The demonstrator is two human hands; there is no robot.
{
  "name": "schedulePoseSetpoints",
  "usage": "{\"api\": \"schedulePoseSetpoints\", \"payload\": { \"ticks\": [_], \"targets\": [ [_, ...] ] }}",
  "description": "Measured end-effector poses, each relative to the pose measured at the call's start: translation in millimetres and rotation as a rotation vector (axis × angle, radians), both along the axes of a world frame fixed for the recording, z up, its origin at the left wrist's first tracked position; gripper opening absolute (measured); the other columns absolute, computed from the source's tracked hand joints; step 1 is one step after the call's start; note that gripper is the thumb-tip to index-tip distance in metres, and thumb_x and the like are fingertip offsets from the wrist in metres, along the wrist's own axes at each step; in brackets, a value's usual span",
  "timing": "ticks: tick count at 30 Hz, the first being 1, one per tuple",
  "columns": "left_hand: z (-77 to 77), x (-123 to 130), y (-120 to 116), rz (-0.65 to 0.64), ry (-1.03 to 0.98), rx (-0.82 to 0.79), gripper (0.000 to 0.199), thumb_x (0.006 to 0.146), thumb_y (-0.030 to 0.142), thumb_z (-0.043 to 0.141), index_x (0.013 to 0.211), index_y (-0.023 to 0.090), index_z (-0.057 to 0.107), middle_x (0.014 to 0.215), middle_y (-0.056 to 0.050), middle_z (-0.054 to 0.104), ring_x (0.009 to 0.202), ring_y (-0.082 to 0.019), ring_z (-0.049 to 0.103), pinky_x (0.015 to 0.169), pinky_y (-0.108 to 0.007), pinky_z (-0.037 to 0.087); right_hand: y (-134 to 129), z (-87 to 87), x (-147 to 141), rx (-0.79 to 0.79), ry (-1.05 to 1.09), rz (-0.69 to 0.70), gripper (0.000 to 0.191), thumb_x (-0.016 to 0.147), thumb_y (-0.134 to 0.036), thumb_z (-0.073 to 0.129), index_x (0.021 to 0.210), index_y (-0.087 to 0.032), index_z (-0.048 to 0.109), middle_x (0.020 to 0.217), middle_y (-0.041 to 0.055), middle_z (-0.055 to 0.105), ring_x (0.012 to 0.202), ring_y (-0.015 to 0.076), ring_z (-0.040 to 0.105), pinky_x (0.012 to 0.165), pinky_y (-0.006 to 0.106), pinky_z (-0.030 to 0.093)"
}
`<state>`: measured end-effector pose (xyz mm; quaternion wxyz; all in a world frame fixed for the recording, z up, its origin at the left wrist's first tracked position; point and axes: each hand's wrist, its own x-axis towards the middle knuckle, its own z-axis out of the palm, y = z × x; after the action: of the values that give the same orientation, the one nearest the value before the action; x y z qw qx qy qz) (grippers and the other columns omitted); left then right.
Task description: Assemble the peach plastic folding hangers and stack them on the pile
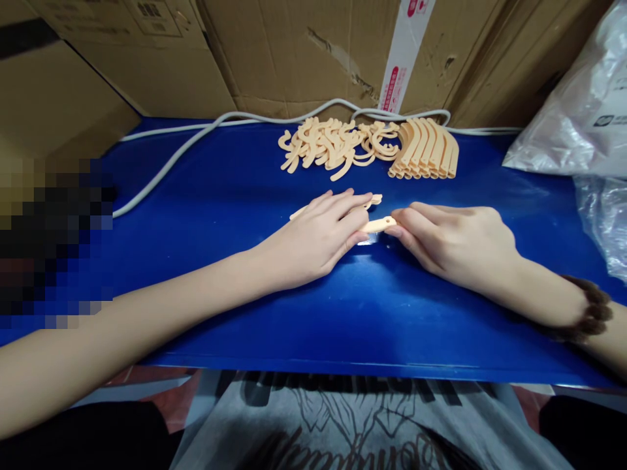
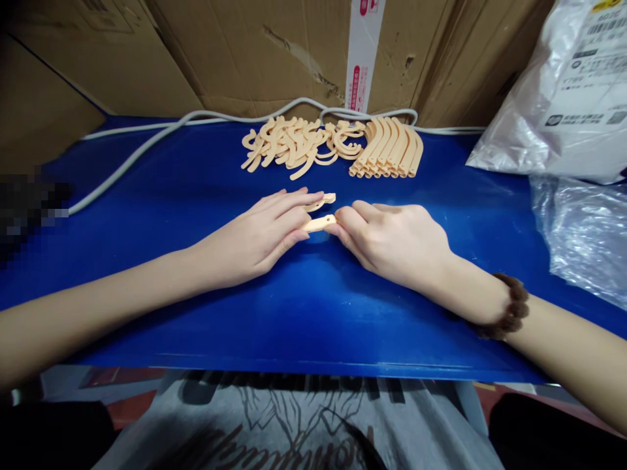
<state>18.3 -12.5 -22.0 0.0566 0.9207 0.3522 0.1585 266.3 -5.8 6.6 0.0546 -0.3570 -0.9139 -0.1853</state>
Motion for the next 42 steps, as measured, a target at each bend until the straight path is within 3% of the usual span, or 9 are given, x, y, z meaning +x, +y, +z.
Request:
{"api": "schedulePoseSetpoints", "payload": {
  "ticks": [10, 15, 23, 28, 33, 42],
  "targets": [
    [-1.0, -0.6, 0.9, -0.003, -0.008, -0.02, 0.044, 0.114, 0.034, 0.029, 0.139, 0.012, 0.058, 0.165, -0.017, 0.048, 0.156, -0.035, 0.042, 0.128, -0.06, 0.035, 2.7, 3.3, 2.0, 0.069, -0.042, 0.045, 0.06, 0.113, -0.044, 0.022, 0.091, -0.018, 0.071, 0.071, 0.0053, 0.067, 0.064, 0.016, 0.062, 0.054, 0.031, 0.024],
    [-2.1, -1.3, 1.8, -0.016, -0.011, 0.01, 0.045, 0.114, 0.034, 0.03, 0.14, 0.011, 0.058, 0.165, -0.018, 0.048, 0.155, -0.035, 0.043, 0.127, -0.059, 0.036, 5.5, 2.5, 3.6, -0.109, 0.006, 0.009, 0.06, 0.112, -0.049, 0.02, 0.096, -0.019, 0.069, 0.077, 0.0054, 0.071, 0.059, 0.0158, 0.059, 0.053, 0.03, 0.023],
    [-1.2, -2.4, 2.1, -0.024, -0.036, 0.024, 0.046, 0.114, 0.033, 0.029, 0.144, 0.01, 0.057, 0.164, -0.018, 0.049, 0.153, -0.035, 0.046, 0.126, -0.059, 0.038, 5.1, 1.6, 0.7, -0.356, 0.115, -0.039, 0.054, 0.111, -0.049, 0.022, 0.096, -0.02, 0.064, 0.07, 0.0052, 0.069, 0.06, 0.0196, 0.063, 0.055, 0.029, 0.03],
    [-2.2, -2.2, 2.2, -0.024, -0.02, 0.001, 0.045, 0.114, 0.033, 0.029, 0.143, 0.011, 0.057, 0.164, -0.018, 0.048, 0.155, -0.034, 0.043, 0.128, -0.06, 0.035, 2.8, 0.3, 0.8, -0.159, -0.003, -0.013, 0.065, 0.112, -0.048, 0.011, 0.095, -0.019, 0.067, 0.076, 0.0072, 0.071, 0.058, 0.0183, 0.061, 0.052, 0.031, 0.026],
    [-1.6, -2.0, 1.9, -0.024, -0.033, -0.008, 0.046, 0.114, 0.033, 0.03, 0.148, 0.012, 0.054, 0.164, -0.017, 0.05, 0.155, -0.033, 0.043, 0.128, -0.059, 0.036, 1.4, 1.6, 1.0, 0.013, -0.023, 0.046, 0.061, 0.113, -0.043, 0.017, 0.094, -0.018, 0.069, 0.076, 0.0061, 0.068, 0.066, 0.0167, 0.064, 0.053, 0.032, 0.025],
    [-1.2, -2.0, 2.2, -0.039, -0.008, -0.013, 0.047, 0.114, 0.034, 0.027, 0.148, 0.013, 0.054, 0.164, -0.016, 0.05, 0.156, -0.033, 0.042, 0.128, -0.058, 0.035, 2.4, -0.2, 4.2, 0.051, -0.056, 0.091, 0.054, 0.113, -0.04, 0.024, 0.091, -0.018, 0.069, 0.076, 0.0045, 0.067, 0.069, 0.0156, 0.063, 0.057, 0.031, 0.027]
  ]
}}
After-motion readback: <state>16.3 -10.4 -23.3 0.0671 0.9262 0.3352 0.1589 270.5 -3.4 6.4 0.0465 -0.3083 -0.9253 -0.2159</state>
